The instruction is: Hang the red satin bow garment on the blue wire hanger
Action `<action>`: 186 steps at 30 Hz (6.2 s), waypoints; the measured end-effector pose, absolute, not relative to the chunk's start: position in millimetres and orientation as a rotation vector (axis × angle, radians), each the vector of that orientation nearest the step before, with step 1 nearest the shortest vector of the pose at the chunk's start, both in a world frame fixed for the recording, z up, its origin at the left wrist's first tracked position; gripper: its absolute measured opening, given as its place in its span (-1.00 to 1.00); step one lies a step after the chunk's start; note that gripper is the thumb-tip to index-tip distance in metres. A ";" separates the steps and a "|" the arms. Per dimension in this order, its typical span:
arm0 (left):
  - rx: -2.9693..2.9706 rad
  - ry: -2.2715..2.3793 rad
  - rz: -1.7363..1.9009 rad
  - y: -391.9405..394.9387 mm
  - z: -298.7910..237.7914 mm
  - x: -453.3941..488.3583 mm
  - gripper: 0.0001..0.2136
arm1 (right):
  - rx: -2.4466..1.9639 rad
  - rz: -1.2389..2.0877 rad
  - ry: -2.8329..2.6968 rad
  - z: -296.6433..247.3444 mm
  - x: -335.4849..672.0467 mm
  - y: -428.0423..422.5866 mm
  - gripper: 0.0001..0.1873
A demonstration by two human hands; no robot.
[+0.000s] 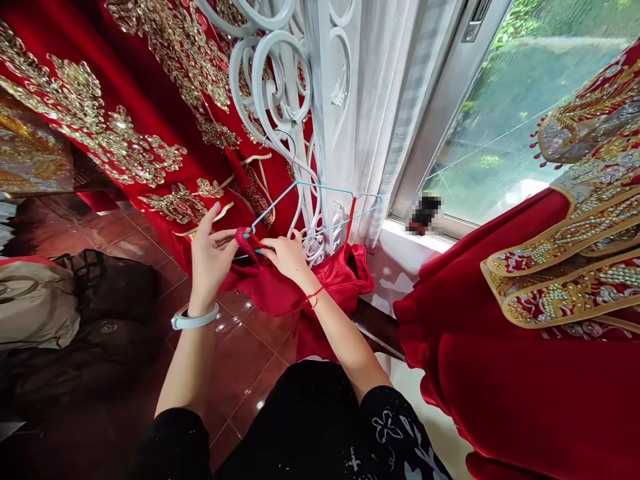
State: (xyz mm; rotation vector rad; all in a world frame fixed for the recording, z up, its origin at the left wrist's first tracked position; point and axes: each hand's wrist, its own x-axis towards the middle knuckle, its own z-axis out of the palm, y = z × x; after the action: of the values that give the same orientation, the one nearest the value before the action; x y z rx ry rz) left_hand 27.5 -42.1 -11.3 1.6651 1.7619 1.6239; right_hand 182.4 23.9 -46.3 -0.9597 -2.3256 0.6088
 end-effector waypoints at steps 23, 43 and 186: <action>1.992 2.104 1.307 -14.9 -27.7 25.2 -0.77 | -1.822 0.820 -1.217 -174.2 390.8 53.0 -0.87; 2.003 1.911 1.335 8.9 -38.0 4.9 -0.77 | -0.895 0.723 -1.098 -45.5 419.3 66.6 -0.62; 2.172 1.564 1.357 38.1 -46.9 210.8 -0.77 | -1.154 0.165 -1.197 -87.7 337.8 12.0 -0.67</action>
State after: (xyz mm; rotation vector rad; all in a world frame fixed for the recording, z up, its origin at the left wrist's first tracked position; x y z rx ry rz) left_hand 210.8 38.1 -46.9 2.1717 1.5639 1.3575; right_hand 337.8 12.0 -87.7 -1.1544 -1.1973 0.1651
